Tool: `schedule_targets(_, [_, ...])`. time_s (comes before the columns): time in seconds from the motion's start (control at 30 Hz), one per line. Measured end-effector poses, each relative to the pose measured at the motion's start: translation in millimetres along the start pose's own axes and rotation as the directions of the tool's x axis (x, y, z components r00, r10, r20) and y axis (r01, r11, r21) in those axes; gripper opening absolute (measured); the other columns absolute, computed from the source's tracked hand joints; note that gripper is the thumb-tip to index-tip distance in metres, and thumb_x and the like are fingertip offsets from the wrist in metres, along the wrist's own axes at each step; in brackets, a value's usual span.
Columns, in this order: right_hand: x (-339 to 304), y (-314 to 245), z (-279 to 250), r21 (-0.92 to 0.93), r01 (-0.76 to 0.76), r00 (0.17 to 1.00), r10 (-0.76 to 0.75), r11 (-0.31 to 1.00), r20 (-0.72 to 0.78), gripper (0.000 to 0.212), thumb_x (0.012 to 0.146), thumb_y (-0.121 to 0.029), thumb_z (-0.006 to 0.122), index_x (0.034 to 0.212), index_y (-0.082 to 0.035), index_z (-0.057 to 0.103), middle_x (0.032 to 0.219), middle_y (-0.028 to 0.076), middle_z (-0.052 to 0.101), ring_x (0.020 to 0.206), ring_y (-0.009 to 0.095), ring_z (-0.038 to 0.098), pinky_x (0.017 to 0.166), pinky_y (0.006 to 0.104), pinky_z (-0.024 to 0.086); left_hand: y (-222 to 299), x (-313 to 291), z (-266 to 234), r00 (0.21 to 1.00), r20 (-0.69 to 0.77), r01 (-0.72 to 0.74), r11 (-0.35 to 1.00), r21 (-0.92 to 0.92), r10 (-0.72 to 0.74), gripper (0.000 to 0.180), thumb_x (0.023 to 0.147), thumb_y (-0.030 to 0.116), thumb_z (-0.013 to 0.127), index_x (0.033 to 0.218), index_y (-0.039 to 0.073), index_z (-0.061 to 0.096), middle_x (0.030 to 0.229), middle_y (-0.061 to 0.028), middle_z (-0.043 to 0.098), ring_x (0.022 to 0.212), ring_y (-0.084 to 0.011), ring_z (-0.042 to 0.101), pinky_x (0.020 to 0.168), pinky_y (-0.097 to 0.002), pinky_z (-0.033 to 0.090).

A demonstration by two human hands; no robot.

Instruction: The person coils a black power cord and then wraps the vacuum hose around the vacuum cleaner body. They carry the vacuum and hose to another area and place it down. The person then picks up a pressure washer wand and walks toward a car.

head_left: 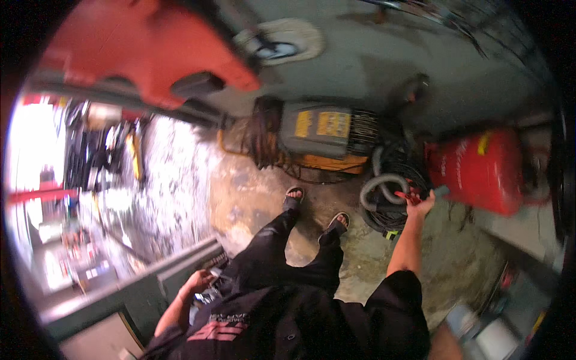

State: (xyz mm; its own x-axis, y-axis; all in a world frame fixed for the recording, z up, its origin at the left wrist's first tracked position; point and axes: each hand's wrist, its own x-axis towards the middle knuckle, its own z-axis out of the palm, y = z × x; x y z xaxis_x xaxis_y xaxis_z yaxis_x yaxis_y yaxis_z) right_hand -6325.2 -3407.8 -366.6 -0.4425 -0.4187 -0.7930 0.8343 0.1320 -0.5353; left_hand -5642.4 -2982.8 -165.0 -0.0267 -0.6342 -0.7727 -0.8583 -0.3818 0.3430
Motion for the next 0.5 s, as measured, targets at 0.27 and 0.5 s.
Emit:
schedule_targets(0.27, [-50,18,-18,-0.537,0.027,0.980,0.082,0.843,0.179,0.043,0.092,-0.043,0.056,0.116,-0.007,0.054,0.093,0.006,0.053,0.074,0.019,0.051,0.064,0.0342,0.042,27,-6,8,0.872,-0.081,0.369,0.758,-0.538,-0.482,0.028,0.089,0.027,0.060,0.091,0.000,0.066,0.075,-0.0108,0.067,0.069,-0.0207,0.062,0.068,-0.0368,0.050])
schedule_targets(0.5, [-132,134,-23,-0.992,0.101,0.945,0.320,-0.078,0.071,0.050,0.086,-0.042,0.059,0.126,-0.011,0.052,0.105,0.009,0.061,0.083,0.026,0.060,0.073,0.0456,0.047,-25,-14,13,0.775,-0.300,0.190,0.658,-0.728,-0.556,0.045,0.094,0.033,0.045,0.076,-0.005,0.061,0.066,-0.0157,0.062,0.064,-0.0264,0.061,0.064,-0.0415,0.047])
